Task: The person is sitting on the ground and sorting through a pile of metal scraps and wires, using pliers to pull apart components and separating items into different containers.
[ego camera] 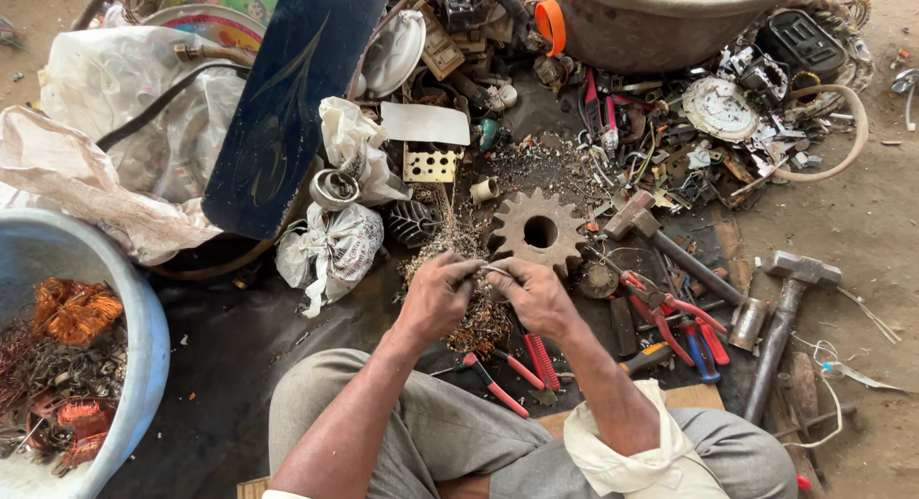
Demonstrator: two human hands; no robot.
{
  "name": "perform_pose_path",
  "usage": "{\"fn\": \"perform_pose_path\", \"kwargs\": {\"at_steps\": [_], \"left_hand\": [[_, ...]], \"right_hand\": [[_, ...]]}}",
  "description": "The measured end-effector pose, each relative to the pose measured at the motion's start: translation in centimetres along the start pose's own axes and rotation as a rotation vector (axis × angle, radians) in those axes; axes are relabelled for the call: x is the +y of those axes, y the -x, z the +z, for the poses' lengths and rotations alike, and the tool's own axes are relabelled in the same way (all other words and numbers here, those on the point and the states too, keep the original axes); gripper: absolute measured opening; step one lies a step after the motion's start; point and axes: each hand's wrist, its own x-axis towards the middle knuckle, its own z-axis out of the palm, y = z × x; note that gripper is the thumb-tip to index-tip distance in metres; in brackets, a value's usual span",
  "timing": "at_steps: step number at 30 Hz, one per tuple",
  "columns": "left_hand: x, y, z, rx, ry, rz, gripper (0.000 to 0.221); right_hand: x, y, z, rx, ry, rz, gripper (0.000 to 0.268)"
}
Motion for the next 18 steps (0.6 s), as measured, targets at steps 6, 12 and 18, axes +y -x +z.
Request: {"fn": "perform_pose_path", "kwargs": {"at_steps": [6, 12, 18], "left_hand": [[-0.7, -0.2, 1.2, 0.068, -0.117, 0.0, 0.029], [0.3, 0.4, 2.6, 0.093, -0.115, -0.008, 0.025], [1.0, 1.1, 3.1, 0.201, -0.144, 0.282, 0.023]], "right_hand": [[1.5, 0.0, 1.9, 0.101, -0.457, 0.053, 0.026], [3.1, -0.5, 3.1, 0.422, -0.62, 0.132, 0.025], [4.6, -1.2, 1.7, 0.387, -0.76, 0.142, 0.026]]}}
